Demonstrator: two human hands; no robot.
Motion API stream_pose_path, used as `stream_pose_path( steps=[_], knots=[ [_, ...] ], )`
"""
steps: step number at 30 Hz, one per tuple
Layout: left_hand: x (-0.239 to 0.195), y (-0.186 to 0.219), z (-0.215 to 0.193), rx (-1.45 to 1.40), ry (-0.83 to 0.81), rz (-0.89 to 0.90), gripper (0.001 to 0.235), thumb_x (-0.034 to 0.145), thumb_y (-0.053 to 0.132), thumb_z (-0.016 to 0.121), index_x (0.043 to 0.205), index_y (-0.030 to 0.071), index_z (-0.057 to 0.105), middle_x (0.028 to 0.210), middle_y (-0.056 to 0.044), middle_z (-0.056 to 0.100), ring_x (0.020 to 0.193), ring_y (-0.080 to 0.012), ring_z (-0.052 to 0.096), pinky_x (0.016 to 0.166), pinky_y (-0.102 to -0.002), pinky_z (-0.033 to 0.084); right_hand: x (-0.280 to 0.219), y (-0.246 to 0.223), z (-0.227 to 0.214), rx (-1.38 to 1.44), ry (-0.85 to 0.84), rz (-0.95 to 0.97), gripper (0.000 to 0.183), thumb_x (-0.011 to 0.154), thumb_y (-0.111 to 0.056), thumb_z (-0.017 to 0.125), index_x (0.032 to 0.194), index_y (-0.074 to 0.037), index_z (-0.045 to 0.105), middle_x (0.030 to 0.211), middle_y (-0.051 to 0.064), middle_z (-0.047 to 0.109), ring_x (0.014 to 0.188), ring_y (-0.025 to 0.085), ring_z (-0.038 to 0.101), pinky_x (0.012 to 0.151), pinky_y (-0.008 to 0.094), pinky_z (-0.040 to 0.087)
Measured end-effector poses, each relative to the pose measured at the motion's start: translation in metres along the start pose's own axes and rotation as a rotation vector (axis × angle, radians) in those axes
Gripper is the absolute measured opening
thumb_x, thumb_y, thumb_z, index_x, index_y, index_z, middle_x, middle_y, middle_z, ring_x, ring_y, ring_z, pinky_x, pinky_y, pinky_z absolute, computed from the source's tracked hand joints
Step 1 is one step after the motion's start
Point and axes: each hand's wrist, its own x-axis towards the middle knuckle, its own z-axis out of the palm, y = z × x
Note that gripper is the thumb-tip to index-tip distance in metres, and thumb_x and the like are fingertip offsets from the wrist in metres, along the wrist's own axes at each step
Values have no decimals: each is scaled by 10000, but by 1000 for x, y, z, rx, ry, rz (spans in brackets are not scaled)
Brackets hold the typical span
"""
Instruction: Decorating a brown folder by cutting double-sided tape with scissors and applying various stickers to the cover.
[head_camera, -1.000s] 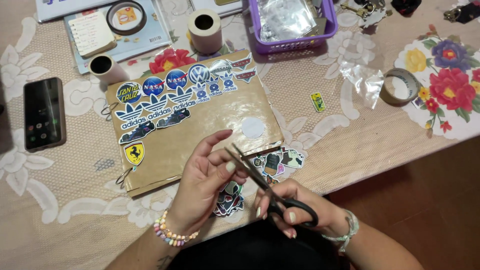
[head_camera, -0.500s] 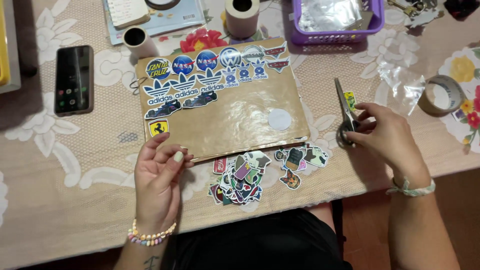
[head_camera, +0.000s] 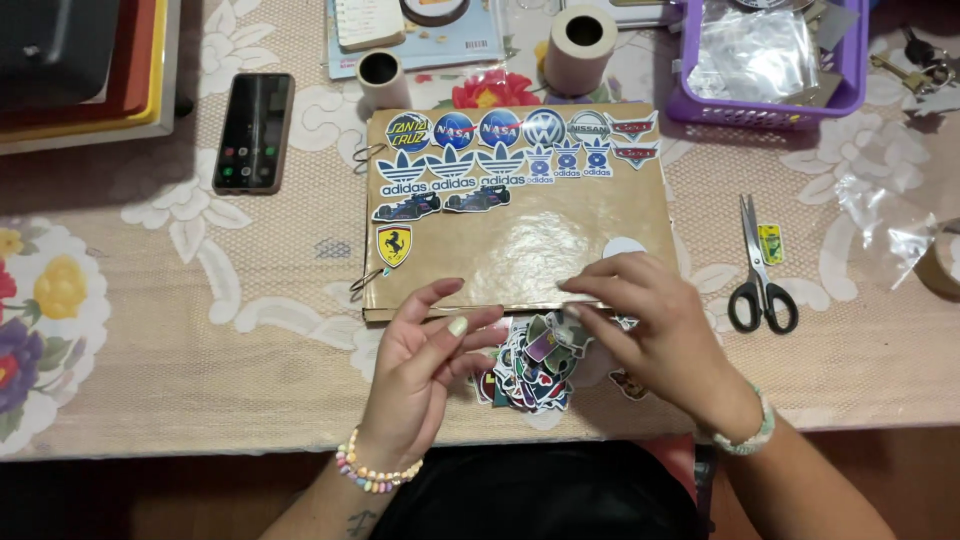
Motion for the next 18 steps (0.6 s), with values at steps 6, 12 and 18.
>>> stream_pose_path(
  steps=[6, 12, 18],
  knots=[
    [-9, -4, 4, 121, -205, -32, 482, 935, 79, 595, 1390, -57, 510, 978, -254, 740, 719, -249, 731, 610, -271, 598, 18, -24, 4, 175, -22, -86, 182, 956, -118, 656, 1131, -92, 702, 1004, 85, 651, 937, 236, 644, 838, 347, 497],
    [-14, -18, -2, 105, -237, -89, 469, 933, 88, 594, 1380, -30, 517, 937, -300, 731, 686, -298, 729, 590, -295, 580, 26, -31, -3, -165, 54, -515, 299, 1062, -166, 406, 1120, -21, 660, 1008, 112, 627, 994, 341, 620, 849, 432, 571],
    [-13, -17, 2, 138, -272, -116, 483, 924, 117, 616, 1369, -56, 546, 868, -231, 733, 673, -265, 717, 596, -290, 587, 20, -24, -11, -302, 10, -585, 277, 1058, -103, 418, 1099, -16, 679, 1033, 112, 655, 1021, 328, 658, 884, 400, 576]
  ],
)
